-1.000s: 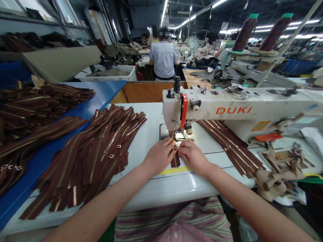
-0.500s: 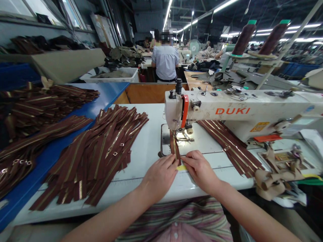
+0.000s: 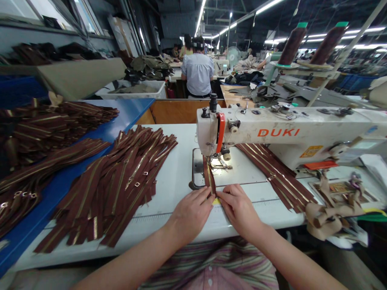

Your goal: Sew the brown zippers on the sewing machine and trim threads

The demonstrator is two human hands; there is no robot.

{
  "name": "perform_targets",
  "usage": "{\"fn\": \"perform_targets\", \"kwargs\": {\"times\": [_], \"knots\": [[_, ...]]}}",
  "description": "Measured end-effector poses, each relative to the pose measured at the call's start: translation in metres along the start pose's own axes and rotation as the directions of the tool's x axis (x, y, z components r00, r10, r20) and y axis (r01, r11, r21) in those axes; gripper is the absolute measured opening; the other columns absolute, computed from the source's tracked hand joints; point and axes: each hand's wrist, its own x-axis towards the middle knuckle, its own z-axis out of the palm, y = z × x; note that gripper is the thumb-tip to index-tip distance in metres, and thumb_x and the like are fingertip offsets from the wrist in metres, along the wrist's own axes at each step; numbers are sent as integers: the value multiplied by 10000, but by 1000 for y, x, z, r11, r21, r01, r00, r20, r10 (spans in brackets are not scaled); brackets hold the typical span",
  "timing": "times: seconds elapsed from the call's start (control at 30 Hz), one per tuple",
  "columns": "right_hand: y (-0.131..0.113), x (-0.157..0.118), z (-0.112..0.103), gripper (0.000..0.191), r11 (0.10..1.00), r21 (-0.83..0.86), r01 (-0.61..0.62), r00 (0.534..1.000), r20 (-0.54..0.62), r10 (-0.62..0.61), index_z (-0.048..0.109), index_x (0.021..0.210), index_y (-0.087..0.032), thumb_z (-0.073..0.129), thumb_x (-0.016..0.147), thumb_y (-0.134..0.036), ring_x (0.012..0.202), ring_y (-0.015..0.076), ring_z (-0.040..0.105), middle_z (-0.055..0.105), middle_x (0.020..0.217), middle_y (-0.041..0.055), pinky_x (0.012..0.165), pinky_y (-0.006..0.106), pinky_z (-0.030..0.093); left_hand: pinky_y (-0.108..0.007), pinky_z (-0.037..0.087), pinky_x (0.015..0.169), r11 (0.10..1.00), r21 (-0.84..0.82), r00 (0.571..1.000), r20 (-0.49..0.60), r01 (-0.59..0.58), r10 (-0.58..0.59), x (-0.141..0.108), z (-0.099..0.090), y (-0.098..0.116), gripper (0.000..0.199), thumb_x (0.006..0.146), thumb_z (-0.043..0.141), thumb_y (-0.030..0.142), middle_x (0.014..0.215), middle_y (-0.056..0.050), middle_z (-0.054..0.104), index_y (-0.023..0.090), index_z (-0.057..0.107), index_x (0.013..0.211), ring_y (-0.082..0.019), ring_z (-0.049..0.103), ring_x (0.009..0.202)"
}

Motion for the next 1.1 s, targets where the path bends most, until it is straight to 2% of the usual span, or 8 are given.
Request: {"fn": "perform_targets", "kwargs": {"times": [0.13,0.3,0.57,0.73,0.87,1.0,1.1], "knots": [[-3,-4,1,229,1000,9,4,1000,-20,-4,677,1005,-183,468,923,-141,827,221,504,571,821,78,718,365,488,-404,512,941,1000,4,1000,20,-12,12,1,-4,-1,283,927,405,172,1195,-166,643,113,612,1110,-244,602,1120],[-3,-4,1,225,999,-24,27,1000,-5,-27,676,1015,-173,469,930,-152,800,218,499,577,809,79,701,355,476,-405,517,926,995,26,995,48,-93,92,2,-8,-6,259,909,450,158,1183,-181,644,99,622,1095,-263,616,1099],[-1,1,-4,175,963,-225,150,982,149,-118,652,987,-155,515,894,-99,792,228,487,575,812,77,700,355,473,-401,523,924,987,32,984,92,-159,156,4,-15,-13,285,921,415,169,1202,-165,636,128,622,1112,-249,604,1113],[-2,2,-9,161,921,-310,237,956,241,-165,637,1001,-134,567,862,-92,795,230,482,578,835,79,694,354,464,-389,512,945,989,-41,985,87,-144,147,1,-16,-17,303,936,382,173,1213,-139,634,145,619,1121,-232,581,1145],[-1,3,-14,178,904,-315,288,932,309,-190,629,1029,-121,564,866,-91,807,227,485,578,865,84,693,350,470,-371,485,985,992,-114,995,75,-50,59,1,-13,-14,332,957,338,179,1203,-113,640,125,565,1193,-197,566,1151],[6,3,-20,233,894,-278,351,900,364,-240,603,1111,-109,545,886,-112,870,230,485,580,924,94,751,350,481,-427,492,965,994,-112,994,106,2,10,1,-10,-10,322,952,372,221,1219,-127,615,133,568,1191,-235,560,1136],[14,2,-25,248,909,-186,374,891,345,-296,612,1129,-132,489,914,-116,882,225,487,583,921,95,775,350,485,-443,495,955,995,-101,995,103,0,11,1,-8,-8,314,949,386,226,1225,-136,601,135,570,1187,-250,551,1136]]}}
